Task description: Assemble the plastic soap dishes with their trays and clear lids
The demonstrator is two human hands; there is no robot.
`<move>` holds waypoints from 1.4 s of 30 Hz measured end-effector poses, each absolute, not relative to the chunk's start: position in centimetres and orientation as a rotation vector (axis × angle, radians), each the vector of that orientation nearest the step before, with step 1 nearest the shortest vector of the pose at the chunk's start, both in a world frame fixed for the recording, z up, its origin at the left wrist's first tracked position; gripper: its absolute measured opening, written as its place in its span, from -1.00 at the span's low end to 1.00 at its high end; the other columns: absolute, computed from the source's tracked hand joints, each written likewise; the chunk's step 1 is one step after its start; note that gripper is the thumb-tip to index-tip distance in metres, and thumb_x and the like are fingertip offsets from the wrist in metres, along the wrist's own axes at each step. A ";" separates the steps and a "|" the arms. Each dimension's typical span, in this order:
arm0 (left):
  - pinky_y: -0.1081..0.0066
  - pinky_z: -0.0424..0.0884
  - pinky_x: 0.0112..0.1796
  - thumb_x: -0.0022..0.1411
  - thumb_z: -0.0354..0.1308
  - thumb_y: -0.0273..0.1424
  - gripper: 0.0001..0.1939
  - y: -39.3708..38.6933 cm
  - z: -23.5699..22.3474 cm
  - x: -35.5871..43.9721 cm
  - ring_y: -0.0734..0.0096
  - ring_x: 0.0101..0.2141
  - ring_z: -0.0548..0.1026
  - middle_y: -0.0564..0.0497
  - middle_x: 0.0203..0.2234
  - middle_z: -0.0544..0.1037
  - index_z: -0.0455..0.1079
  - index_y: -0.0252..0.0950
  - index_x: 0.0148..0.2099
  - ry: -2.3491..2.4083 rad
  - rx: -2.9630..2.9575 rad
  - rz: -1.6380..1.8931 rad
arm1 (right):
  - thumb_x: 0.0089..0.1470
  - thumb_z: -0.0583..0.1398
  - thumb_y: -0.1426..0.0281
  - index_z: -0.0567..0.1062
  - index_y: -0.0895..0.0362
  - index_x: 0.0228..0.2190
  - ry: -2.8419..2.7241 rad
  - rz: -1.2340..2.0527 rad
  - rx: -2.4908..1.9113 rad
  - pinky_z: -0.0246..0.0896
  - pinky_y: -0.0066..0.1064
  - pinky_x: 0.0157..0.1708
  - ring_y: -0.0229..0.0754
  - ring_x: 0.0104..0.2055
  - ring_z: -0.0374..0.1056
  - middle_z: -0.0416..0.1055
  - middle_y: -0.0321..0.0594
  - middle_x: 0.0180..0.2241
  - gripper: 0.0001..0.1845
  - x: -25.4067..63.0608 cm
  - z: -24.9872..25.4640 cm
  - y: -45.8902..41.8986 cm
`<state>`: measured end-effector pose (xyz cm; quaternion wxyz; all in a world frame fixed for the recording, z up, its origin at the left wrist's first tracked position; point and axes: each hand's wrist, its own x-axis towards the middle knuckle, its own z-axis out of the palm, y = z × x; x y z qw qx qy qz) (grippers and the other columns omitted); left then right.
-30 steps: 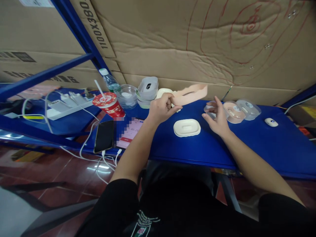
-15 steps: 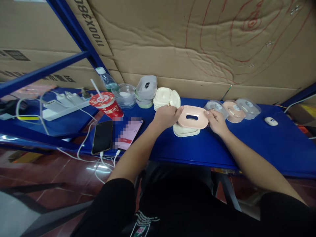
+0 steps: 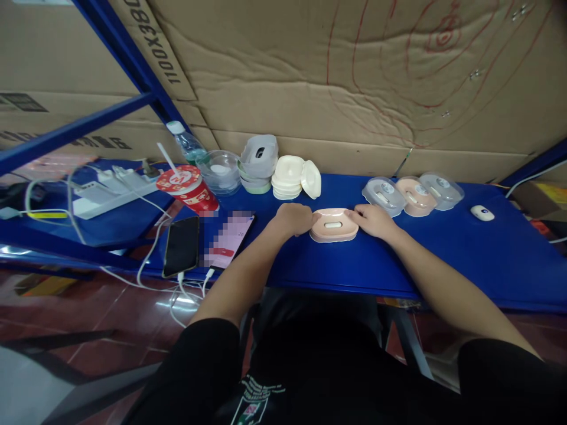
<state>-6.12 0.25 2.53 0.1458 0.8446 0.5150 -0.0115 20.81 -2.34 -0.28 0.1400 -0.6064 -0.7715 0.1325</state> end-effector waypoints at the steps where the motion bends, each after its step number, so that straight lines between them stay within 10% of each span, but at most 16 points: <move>1: 0.09 0.51 -0.16 0.44 -0.03 0.02 -0.40 0.4 2.6 -6.2 -0.01 -0.33 0.63 -0.19 -0.62 0.56 0.58 -0.23 -0.46 1.512 2.432 0.018 | 0.37 0.03 -0.08 0.29 0.03 -0.56 -2.230 0.382 -1.745 -0.05 -0.27 -0.43 -0.11 -0.44 0.30 0.40 -0.19 -0.54 -0.41 20.9 -0.3 -2.4; 11: 0.16 0.49 -0.02 0.54 -0.03 -0.11 -0.65 4.2 5.2 -12.7 0.08 -0.10 0.63 -0.11 -0.23 0.67 0.49 -0.18 -0.01 2.140 1.765 1.531 | 0.37 0.01 -0.14 0.29 0.02 -0.58 -2.245 0.452 -1.717 -0.02 -0.27 -0.42 -0.11 -0.43 0.33 0.40 -0.22 -0.55 -0.35 21.9 -0.7 -2.1; 18: -0.21 0.38 0.17 0.42 0.08 -0.20 -0.43 6.9 3.6 -17.6 -0.30 0.15 0.56 -0.41 0.02 0.62 0.25 -0.30 0.38 2.286 1.442 1.354 | 0.36 0.02 -0.19 0.27 0.03 -0.58 -2.251 0.495 -1.671 -0.01 -0.25 -0.44 -0.12 -0.44 0.32 0.41 -0.22 -0.54 -0.32 21.9 -0.6 -2.2; 28: -0.37 0.30 0.18 0.26 0.17 -0.33 -0.52 7.9 2.5 -19.6 -0.46 0.19 0.50 -0.61 0.12 0.55 0.36 -0.38 0.19 2.306 1.434 1.034 | 0.33 -0.01 -0.27 0.27 0.02 -0.58 -2.254 0.518 -1.646 -0.01 -0.25 -0.43 -0.12 -0.45 0.31 0.38 -0.23 -0.56 -0.28 22.1 -0.6 -2.2; 42: 0.02 0.45 0.16 0.49 -0.04 -0.39 -0.84 7.7 2.9 -18.3 0.05 0.01 0.64 -0.06 -0.38 0.66 0.28 -0.21 0.05 2.255 1.411 1.544 | 0.32 -0.01 -0.28 0.27 0.03 -0.57 -2.264 0.534 -1.634 -0.01 -0.26 -0.39 -0.11 -0.42 0.32 0.41 -0.21 -0.53 -0.28 22.1 -0.7 -2.2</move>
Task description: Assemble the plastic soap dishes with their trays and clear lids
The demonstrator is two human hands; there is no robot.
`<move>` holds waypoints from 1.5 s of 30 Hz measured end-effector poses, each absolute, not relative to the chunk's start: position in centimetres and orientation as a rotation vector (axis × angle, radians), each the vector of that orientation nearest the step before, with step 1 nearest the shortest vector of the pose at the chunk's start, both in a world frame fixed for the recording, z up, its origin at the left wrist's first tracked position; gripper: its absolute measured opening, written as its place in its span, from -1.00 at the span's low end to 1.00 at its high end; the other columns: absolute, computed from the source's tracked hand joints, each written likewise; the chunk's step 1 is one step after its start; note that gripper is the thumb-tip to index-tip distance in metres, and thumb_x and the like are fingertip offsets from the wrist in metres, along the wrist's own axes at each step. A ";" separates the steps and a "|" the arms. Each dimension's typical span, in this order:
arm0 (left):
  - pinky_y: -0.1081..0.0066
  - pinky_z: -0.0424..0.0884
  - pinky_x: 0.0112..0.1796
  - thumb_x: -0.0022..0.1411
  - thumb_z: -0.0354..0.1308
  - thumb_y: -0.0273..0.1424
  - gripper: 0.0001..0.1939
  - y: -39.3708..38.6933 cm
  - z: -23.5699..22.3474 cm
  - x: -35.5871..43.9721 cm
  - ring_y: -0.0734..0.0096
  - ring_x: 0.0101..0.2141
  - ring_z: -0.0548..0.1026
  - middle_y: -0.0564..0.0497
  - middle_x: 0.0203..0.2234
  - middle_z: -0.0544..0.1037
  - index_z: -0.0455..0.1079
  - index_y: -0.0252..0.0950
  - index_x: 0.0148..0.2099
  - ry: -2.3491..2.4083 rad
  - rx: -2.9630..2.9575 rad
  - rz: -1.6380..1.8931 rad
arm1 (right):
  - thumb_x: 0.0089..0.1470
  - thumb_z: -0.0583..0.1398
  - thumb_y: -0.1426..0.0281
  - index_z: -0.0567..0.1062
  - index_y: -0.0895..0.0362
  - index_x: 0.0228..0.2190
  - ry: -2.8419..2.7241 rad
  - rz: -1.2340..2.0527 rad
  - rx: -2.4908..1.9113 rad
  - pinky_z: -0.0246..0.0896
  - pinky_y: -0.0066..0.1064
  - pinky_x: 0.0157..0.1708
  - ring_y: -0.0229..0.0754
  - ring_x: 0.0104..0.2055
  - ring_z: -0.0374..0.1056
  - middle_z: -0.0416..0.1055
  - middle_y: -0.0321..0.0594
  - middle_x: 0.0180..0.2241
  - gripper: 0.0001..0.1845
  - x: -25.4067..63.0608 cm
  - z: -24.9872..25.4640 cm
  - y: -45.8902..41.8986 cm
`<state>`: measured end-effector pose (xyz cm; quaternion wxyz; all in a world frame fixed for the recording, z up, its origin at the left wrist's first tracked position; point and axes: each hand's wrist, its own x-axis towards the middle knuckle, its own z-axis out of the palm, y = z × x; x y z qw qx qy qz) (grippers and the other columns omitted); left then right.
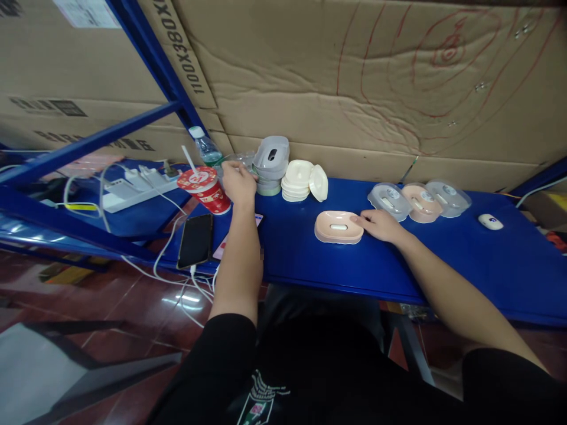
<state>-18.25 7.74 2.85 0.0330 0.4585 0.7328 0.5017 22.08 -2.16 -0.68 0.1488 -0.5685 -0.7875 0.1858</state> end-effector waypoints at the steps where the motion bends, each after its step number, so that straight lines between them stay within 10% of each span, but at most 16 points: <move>1: 0.07 0.46 0.14 0.52 -0.07 -0.37 -0.85 7.7 2.9 -18.1 0.10 -0.03 0.66 -0.03 -0.40 0.65 0.26 -0.20 0.05 2.213 1.439 1.605 | 0.32 0.00 -0.28 0.28 0.03 -0.57 -2.262 0.538 -1.634 -0.01 -0.25 -0.39 -0.12 -0.42 0.31 0.41 -0.22 -0.53 -0.28 22.1 -0.7 -2.2; 11: 0.28 0.50 -0.14 0.62 -0.15 -0.07 -0.65 5.5 3.9 -13.5 0.31 -0.38 0.64 0.09 -0.45 0.56 0.23 -0.19 0.14 1.604 1.800 1.982 | 0.33 0.05 -0.20 0.43 0.03 -0.49 -2.104 0.408 -1.676 0.09 -0.25 -0.37 -0.05 -0.36 0.41 0.50 -0.18 -0.48 -0.37 21.4 0.0 -2.9; 15: 0.36 0.46 -0.28 0.59 -0.04 -0.10 -0.70 2.9 4.1 -10.2 0.39 -0.49 0.58 0.16 -0.55 0.52 0.31 -0.19 0.07 1.374 2.105 1.805 | 0.31 0.14 -0.12 0.55 0.06 -0.01 -1.896 0.250 -1.559 0.28 -0.18 -0.29 0.00 -0.34 0.48 0.58 -0.17 -0.37 -0.45 21.0 0.0 -3.4; 20: 0.42 0.36 -0.39 0.55 0.04 -0.24 -0.85 -0.4 4.3 -6.9 0.47 -0.55 0.50 0.20 -0.60 0.50 0.33 -0.18 -0.01 0.927 2.424 1.432 | 0.21 0.28 -0.11 0.06 0.03 0.46 -1.723 0.188 -1.342 0.33 -0.23 -0.44 -0.15 -0.48 0.37 0.57 -0.16 -0.16 0.00 21.3 -0.2 -3.4; 29: 0.40 0.32 -0.44 0.55 0.08 -0.22 -0.76 -1.3 4.6 -6.5 0.45 -0.59 0.46 0.25 -0.66 0.44 0.34 -0.20 0.13 0.835 2.420 1.186 | 0.24 0.26 -0.12 0.54 0.01 -0.11 -1.768 -0.086 -1.239 0.33 -0.20 -0.34 -0.13 -0.44 0.34 0.52 -0.23 -0.34 -0.52 21.9 0.3 -3.7; 35: 0.35 0.35 -0.36 0.48 0.21 -0.16 -0.55 -0.7 4.9 -7.0 0.31 -0.42 0.60 0.12 -0.57 0.57 0.44 -0.23 0.29 1.169 2.622 0.966 | 0.27 0.21 -0.15 0.44 0.02 -0.37 -1.756 0.142 -1.256 0.22 -0.26 -0.41 -0.16 -0.48 0.31 0.42 -0.29 -0.51 -0.50 20.8 0.2 -4.3; 45: 0.27 0.41 -0.26 0.43 0.19 -0.01 -0.62 0.1 4.4 -6.3 0.18 -0.25 0.63 -0.02 -0.41 0.66 0.66 -0.17 -0.08 1.387 2.468 0.640 | 0.24 0.10 -0.29 0.36 0.02 -0.58 -1.738 0.658 -1.504 0.12 -0.28 -0.44 -0.16 -0.51 0.23 0.32 -0.28 -0.64 -0.30 21.0 1.1 -3.8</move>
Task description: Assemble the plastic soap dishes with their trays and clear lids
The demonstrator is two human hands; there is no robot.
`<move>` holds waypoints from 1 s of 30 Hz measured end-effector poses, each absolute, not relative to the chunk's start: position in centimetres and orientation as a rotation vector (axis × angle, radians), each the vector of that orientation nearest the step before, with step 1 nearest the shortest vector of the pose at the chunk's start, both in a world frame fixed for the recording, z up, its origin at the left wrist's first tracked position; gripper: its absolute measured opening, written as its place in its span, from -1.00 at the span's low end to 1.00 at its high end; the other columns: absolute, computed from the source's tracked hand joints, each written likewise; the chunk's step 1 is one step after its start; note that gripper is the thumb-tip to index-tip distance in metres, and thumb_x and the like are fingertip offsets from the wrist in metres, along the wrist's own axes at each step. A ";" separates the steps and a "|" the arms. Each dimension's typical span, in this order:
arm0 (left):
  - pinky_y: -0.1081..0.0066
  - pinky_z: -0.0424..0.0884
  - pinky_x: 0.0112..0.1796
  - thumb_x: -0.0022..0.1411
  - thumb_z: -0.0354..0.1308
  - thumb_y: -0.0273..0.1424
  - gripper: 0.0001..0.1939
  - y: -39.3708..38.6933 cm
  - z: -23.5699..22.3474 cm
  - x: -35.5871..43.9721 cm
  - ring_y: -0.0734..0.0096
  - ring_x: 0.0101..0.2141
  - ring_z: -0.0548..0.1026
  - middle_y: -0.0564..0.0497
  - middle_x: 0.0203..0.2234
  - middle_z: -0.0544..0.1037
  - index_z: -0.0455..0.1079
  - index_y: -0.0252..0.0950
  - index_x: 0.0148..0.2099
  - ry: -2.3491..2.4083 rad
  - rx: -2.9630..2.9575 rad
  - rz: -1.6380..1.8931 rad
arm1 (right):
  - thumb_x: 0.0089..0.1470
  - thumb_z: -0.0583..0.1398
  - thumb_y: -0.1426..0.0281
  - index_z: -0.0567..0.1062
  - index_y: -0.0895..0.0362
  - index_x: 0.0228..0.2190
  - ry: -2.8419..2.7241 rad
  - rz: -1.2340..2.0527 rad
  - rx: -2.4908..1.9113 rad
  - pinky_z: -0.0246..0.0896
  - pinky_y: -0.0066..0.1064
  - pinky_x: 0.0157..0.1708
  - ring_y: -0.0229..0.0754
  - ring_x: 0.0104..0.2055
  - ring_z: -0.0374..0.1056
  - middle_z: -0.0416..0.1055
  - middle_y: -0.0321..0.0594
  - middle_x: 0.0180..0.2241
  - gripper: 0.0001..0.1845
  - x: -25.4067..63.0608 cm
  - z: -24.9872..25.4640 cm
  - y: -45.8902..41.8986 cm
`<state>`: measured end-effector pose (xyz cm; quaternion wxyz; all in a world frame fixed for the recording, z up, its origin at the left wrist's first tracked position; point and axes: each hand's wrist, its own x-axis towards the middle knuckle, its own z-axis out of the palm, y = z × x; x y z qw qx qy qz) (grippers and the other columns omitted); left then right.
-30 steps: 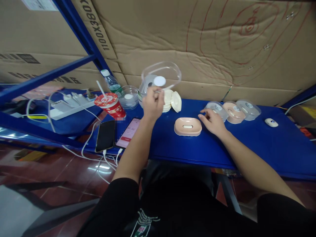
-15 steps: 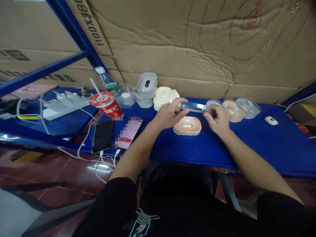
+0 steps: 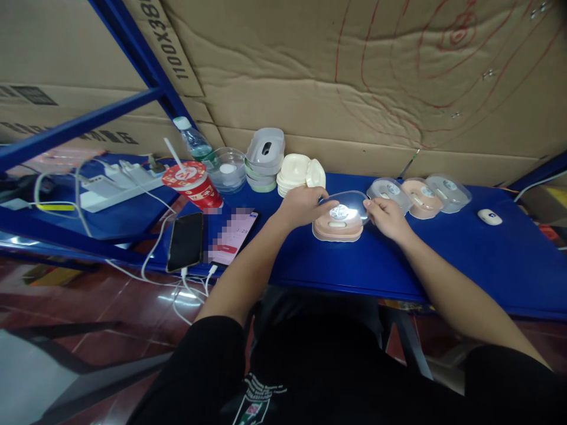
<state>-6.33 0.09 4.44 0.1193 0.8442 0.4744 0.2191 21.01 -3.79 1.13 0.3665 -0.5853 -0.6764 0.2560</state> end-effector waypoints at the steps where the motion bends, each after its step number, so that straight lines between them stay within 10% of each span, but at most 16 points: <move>1: 0.27 0.41 -0.24 0.45 0.16 -0.02 -0.61 0.2 4.2 -6.2 0.17 -0.23 0.63 -0.03 -0.38 0.68 0.66 -0.18 -0.09 1.386 2.475 0.603 | 0.24 0.09 -0.29 0.39 0.03 -0.59 -1.782 0.707 -1.541 0.12 -0.28 -0.44 -0.16 -0.52 0.25 0.33 -0.28 -0.66 -0.29 21.2 1.1 -3.7; 14: 0.24 0.45 -0.16 0.55 -0.08 0.00 -0.45 0.3 3.2 -6.1 0.11 -0.13 0.64 -0.14 -0.23 0.72 0.61 -0.24 -0.14 1.407 2.512 0.227 | 0.27 0.03 -0.32 0.45 0.05 -0.58 -2.075 1.027 -1.679 0.26 -0.30 -0.51 -0.22 -0.64 0.35 0.53 -0.22 -0.58 -0.22 21.7 1.4 -3.7; 30: 0.23 0.46 -0.03 0.59 -0.10 -0.16 -0.55 0.0 2.6 -5.6 0.11 -0.01 0.62 -0.22 0.00 0.67 0.53 -0.32 0.03 1.377 2.577 0.235 | 0.11 0.20 -0.35 0.42 0.03 -0.61 -2.241 0.597 -1.759 0.15 -0.23 -0.44 -0.11 -0.50 0.35 0.44 -0.22 -0.59 -0.27 21.8 1.7 -3.8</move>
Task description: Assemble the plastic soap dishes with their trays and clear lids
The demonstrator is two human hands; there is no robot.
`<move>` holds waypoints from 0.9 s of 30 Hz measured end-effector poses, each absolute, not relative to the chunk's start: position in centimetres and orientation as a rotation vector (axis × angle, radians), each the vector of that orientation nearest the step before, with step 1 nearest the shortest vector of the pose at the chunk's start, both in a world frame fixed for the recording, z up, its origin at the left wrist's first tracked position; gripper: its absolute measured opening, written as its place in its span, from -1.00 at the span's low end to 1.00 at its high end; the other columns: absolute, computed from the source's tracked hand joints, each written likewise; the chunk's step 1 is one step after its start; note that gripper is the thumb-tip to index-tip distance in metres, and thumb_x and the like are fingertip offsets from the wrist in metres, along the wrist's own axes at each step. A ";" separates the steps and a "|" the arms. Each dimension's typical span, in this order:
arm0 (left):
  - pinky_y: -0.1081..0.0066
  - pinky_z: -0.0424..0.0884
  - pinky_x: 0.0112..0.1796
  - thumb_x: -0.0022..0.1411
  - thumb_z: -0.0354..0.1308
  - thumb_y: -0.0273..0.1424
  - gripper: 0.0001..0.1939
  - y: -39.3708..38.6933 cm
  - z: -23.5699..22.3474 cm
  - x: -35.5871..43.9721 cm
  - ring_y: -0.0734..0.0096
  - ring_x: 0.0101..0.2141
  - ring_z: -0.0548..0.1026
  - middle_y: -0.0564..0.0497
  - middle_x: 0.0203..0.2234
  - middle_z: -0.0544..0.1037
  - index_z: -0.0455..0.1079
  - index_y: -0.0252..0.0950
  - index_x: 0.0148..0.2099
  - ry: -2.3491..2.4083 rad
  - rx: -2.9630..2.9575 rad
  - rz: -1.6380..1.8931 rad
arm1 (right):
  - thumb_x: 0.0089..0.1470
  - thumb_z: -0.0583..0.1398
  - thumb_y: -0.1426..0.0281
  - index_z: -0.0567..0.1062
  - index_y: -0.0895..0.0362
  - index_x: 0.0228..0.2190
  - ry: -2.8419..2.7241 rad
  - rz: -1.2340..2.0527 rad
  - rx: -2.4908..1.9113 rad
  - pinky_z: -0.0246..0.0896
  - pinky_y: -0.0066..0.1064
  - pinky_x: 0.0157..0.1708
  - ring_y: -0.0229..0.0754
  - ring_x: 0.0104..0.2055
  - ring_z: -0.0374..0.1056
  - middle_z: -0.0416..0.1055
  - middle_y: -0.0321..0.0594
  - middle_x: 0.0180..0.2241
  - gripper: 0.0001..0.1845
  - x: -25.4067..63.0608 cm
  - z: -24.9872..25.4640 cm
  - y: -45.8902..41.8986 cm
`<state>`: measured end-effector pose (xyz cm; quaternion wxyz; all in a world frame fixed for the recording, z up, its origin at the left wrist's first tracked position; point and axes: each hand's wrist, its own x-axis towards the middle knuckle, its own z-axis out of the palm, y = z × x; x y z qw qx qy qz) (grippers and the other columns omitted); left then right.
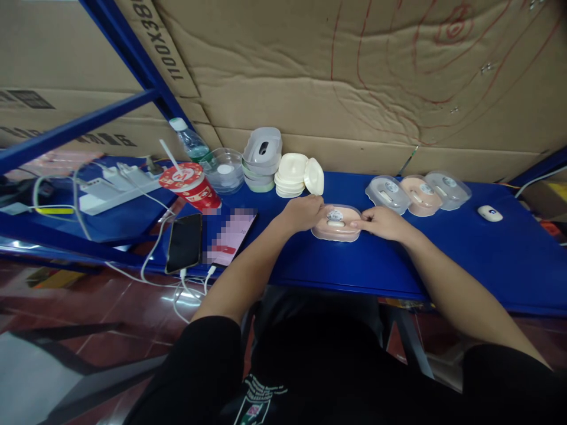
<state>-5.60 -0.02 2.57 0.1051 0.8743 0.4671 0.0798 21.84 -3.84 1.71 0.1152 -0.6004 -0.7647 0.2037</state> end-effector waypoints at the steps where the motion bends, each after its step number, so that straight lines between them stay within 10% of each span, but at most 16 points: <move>1: 0.22 0.46 -0.02 0.59 -0.10 -0.14 -0.54 0.0 2.6 -5.5 0.10 0.01 0.62 -0.22 0.01 0.66 0.53 -0.32 0.03 1.389 2.564 0.233 | 0.08 0.24 -0.34 0.47 0.03 -0.56 -2.198 0.497 -1.756 0.20 -0.21 -0.42 -0.07 -0.46 0.39 0.48 -0.20 -0.55 -0.31 21.8 1.8 -3.9; 8: 0.23 0.47 -0.06 0.59 -0.11 -0.04 -0.45 0.1 2.8 -4.9 0.09 -0.02 0.64 -0.19 -0.08 0.72 0.59 -0.30 -0.03 1.508 2.461 0.389 | 0.17 0.33 -0.14 0.58 -0.09 0.17 -2.424 0.255 -1.070 0.22 0.15 0.29 0.21 0.28 0.42 0.53 -0.10 0.25 -0.35 21.5 1.7 -4.3; 20: 0.11 0.51 -0.01 0.50 0.08 -0.08 -0.34 1.7 2.4 -6.4 -0.09 -0.02 0.66 -0.22 -0.07 0.71 0.22 -0.24 0.50 1.740 2.410 0.476 | 0.23 0.22 -0.11 0.56 0.14 0.20 -2.085 -0.373 -1.725 0.17 0.28 0.13 0.46 0.18 0.28 0.49 0.20 0.15 -0.26 22.7 -0.3 -3.4; 27: 0.11 0.47 0.11 0.51 0.06 -0.05 -0.42 2.2 1.4 -5.9 -0.05 0.13 0.58 -0.27 0.17 0.59 0.39 -0.27 0.38 1.635 2.477 0.438 | 0.28 0.16 -0.10 0.61 0.10 0.12 -1.980 -0.439 -1.732 0.10 0.29 0.16 0.38 0.14 0.27 0.51 0.14 0.07 -0.35 23.1 -0.9 -2.3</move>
